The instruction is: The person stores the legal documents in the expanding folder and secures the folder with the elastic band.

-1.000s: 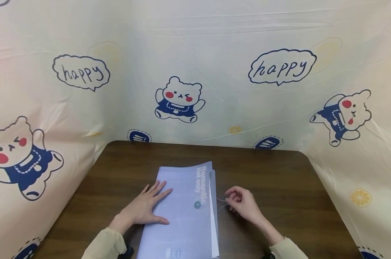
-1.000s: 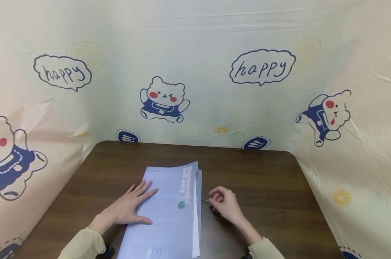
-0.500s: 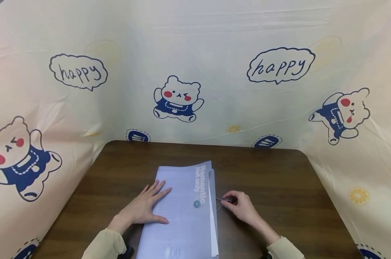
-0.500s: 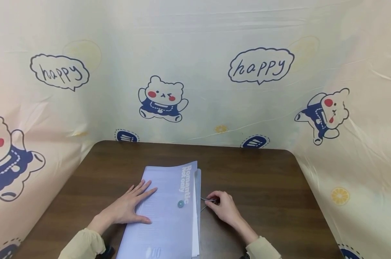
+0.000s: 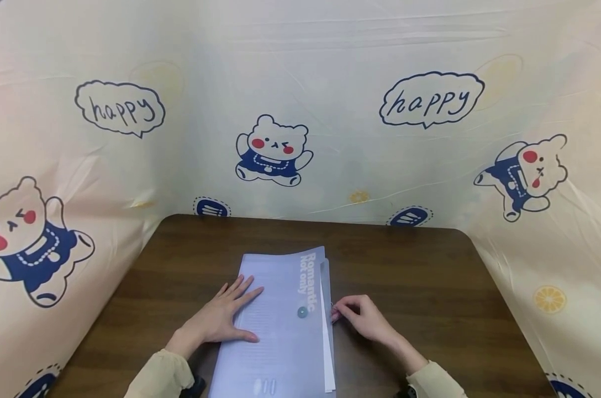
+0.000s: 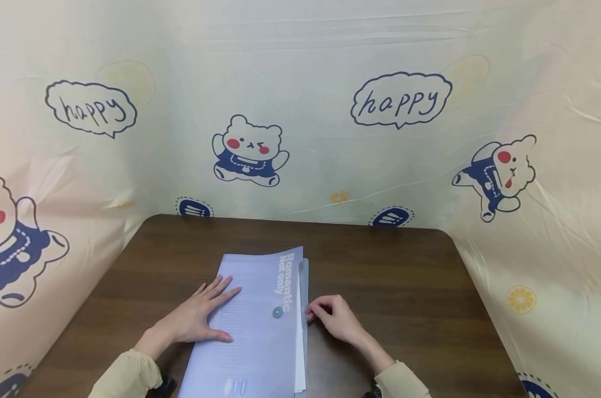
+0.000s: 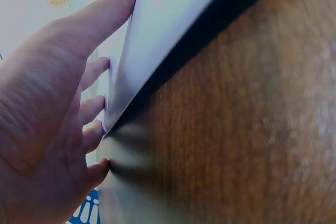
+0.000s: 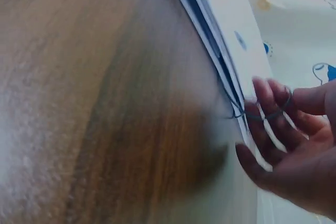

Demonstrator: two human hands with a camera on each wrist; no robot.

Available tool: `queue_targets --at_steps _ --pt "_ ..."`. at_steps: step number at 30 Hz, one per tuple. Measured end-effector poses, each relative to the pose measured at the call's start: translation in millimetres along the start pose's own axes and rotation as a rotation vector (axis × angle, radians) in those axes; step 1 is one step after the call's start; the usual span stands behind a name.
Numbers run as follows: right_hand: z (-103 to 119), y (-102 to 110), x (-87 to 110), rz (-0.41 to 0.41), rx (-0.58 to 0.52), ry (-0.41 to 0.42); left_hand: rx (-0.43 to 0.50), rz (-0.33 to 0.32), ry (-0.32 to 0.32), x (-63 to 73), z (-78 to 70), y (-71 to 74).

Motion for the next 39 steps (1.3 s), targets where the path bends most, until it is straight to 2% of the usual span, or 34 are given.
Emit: queue_targets --at_steps 3,5,8,11,14,17,21,25,27,31,39 --pt "5.4 -3.3 -0.3 0.099 -0.099 0.023 -0.004 0.002 0.005 0.0 0.6 0.6" --pt "9.5 -5.6 -1.5 0.128 -0.093 0.027 -0.004 0.002 0.006 0.0 0.7 0.8" --pt "16.0 -9.7 -5.4 0.138 0.003 0.037 -0.004 -0.001 0.005 -0.4 0.5 0.8" --pt "22.0 -12.9 -10.4 0.1 0.139 0.068 -0.001 -0.009 0.001 -1.0 -0.2 0.3" --pt "25.6 -14.1 -14.4 0.067 0.191 0.081 -0.003 -0.013 0.0 -1.4 -0.7 -0.7" --pt "23.9 -13.9 -16.6 0.066 0.128 0.067 -0.002 -0.012 0.0 -1.2 -0.8 -1.7" --pt "14.6 -14.4 -16.6 0.124 -0.024 0.027 0.006 -0.01 -0.003 -0.7 -0.7 -1.8" --pt "5.4 -15.1 -14.5 0.168 -0.13 -0.012 0.005 -0.006 -0.003 -0.4 0.3 -1.3" --pt "2.4 -15.3 -13.8 0.158 -0.157 -0.028 -0.001 -0.004 -0.003 -0.4 1.0 -1.2" --pt "-0.1 -16.6 -13.5 0.107 -0.136 -0.039 -0.005 -0.004 -0.003 -0.4 1.9 -1.0" --pt "1.1 -21.1 -12.1 0.014 -0.013 0.032 0.003 -0.001 0.002 0.7 1.9 0.4"
Point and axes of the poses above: each hand's wrist, its own x-axis away from the middle knuckle, its own y-axis out of the back of the hand, z = x × y, the point moved 4 cm from there along -x, towards the middle knuckle, and after that the axes turned 4 degrees about -z, right-handed, at the moved point
